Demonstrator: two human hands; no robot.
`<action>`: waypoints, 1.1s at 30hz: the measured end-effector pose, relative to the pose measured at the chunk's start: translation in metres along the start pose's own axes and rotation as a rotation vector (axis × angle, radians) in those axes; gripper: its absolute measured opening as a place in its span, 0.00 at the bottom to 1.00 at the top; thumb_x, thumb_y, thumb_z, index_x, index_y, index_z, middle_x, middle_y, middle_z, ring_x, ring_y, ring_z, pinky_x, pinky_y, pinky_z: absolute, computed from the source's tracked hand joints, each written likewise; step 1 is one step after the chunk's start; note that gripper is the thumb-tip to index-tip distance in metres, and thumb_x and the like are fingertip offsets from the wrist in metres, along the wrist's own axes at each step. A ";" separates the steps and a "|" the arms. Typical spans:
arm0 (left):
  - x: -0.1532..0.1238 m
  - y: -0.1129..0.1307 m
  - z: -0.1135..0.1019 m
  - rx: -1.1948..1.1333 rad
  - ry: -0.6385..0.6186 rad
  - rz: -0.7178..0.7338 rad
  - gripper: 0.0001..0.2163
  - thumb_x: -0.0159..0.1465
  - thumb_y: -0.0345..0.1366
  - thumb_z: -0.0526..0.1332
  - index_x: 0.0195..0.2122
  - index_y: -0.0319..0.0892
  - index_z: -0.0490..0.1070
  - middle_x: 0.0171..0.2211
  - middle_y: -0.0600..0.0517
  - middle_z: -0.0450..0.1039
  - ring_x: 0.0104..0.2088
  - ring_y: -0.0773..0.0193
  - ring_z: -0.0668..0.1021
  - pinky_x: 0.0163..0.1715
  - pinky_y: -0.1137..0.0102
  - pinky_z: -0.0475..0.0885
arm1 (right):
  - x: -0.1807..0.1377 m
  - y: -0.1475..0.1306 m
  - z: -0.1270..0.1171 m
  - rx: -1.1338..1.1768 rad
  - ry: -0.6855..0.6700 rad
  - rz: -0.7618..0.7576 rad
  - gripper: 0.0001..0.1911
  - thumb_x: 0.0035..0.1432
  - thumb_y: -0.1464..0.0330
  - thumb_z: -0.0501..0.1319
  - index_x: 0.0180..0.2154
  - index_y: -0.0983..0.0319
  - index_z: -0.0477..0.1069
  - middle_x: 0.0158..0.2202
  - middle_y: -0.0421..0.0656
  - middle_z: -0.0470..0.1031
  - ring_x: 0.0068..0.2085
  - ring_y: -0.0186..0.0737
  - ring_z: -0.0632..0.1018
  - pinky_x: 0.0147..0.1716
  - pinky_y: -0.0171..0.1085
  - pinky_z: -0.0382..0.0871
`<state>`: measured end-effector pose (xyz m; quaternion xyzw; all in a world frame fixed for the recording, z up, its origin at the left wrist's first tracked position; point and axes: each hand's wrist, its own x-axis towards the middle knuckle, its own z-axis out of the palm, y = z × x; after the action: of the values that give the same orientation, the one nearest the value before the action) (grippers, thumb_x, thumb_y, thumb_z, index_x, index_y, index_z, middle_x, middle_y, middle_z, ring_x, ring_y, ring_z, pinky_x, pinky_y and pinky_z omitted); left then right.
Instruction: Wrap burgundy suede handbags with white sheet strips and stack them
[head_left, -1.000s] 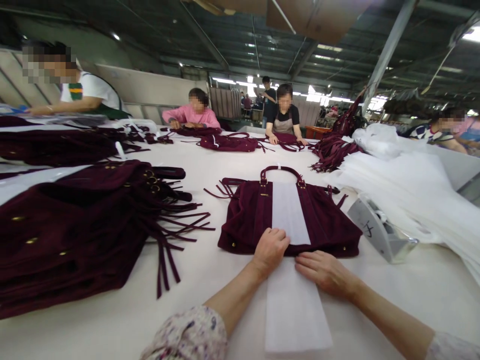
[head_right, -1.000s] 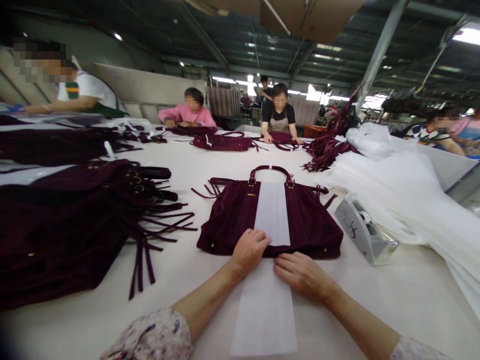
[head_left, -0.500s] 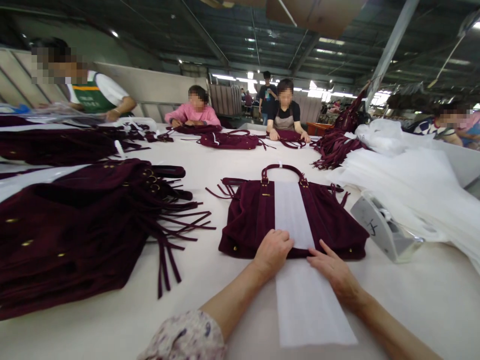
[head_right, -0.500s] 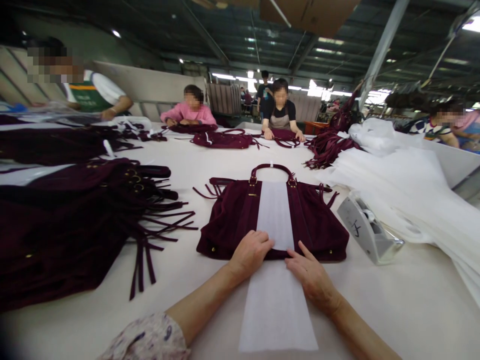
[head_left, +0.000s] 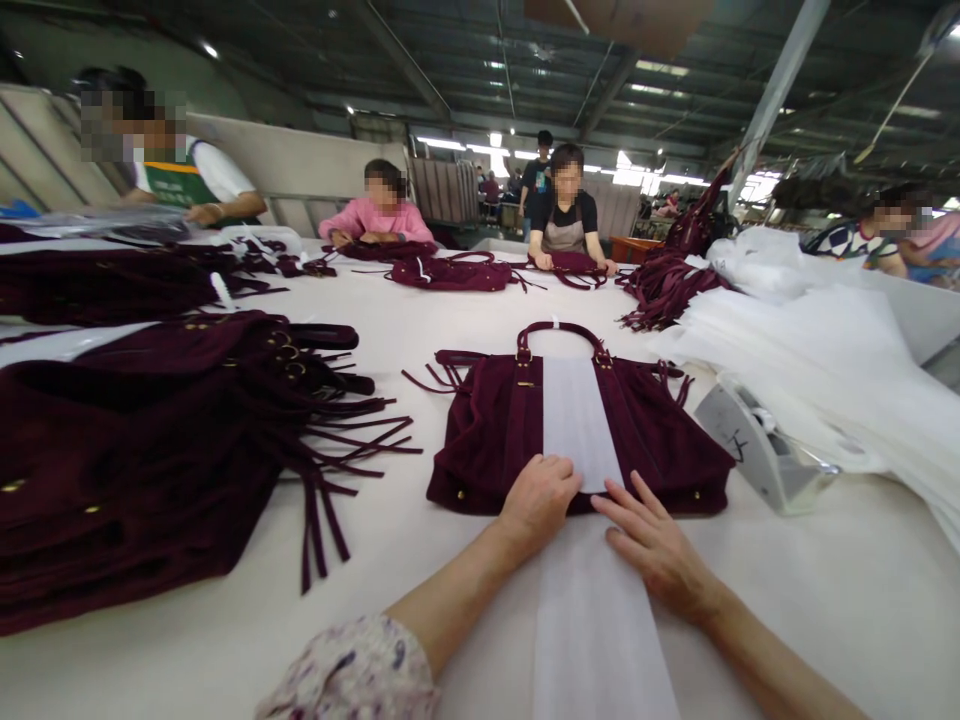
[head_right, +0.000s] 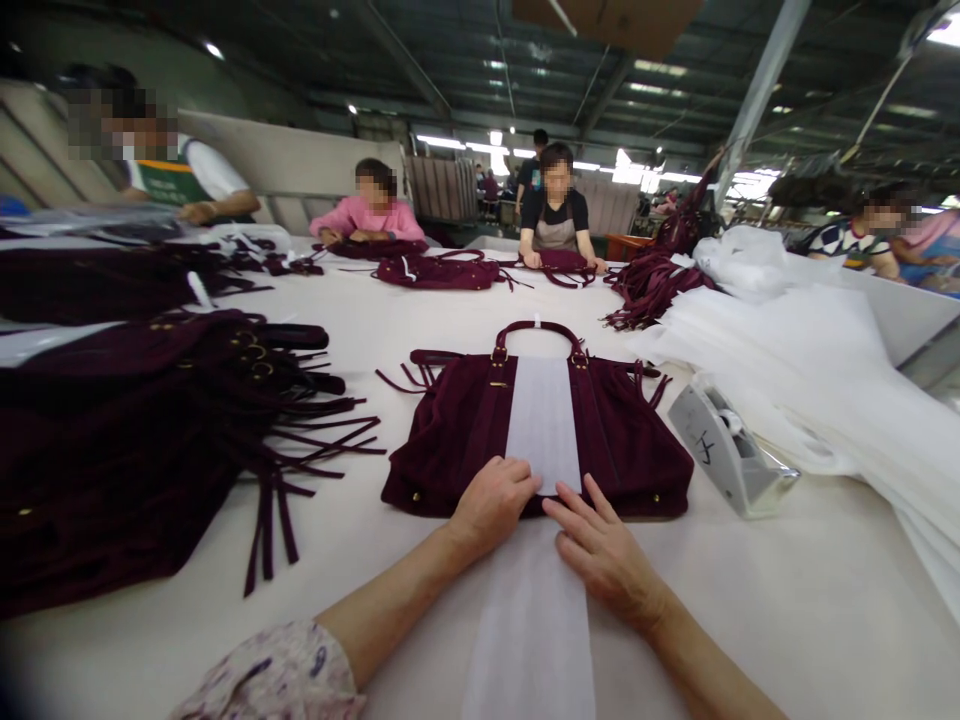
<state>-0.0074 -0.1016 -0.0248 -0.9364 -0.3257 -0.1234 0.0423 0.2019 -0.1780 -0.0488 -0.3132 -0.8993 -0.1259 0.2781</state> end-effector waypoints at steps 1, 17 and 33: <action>0.000 0.000 0.000 0.002 -0.003 0.004 0.07 0.67 0.30 0.52 0.35 0.41 0.69 0.35 0.49 0.68 0.37 0.59 0.69 0.36 0.64 0.61 | 0.000 0.000 0.001 -0.009 0.007 0.010 0.11 0.66 0.76 0.49 0.35 0.64 0.69 0.60 0.50 0.64 0.65 0.53 0.56 0.59 0.67 0.51; -0.030 -0.009 -0.039 -0.287 -0.107 0.098 0.19 0.55 0.27 0.60 0.49 0.44 0.68 0.43 0.51 0.71 0.45 0.59 0.72 0.51 0.63 0.61 | -0.012 0.007 0.015 0.187 -0.021 0.606 0.11 0.64 0.65 0.52 0.42 0.63 0.69 0.31 0.42 0.77 0.31 0.39 0.79 0.32 0.33 0.72; -0.032 0.000 -0.028 -0.270 -0.105 -0.160 0.07 0.65 0.33 0.53 0.37 0.41 0.70 0.34 0.51 0.74 0.36 0.61 0.74 0.41 0.67 0.65 | -0.008 0.004 0.001 0.257 -0.015 0.524 0.11 0.65 0.67 0.50 0.41 0.61 0.69 0.35 0.45 0.76 0.37 0.42 0.77 0.37 0.37 0.72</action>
<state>-0.0369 -0.1254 -0.0057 -0.9098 -0.3814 -0.1201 -0.1110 0.2093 -0.1783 -0.0541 -0.4980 -0.7982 0.0676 0.3321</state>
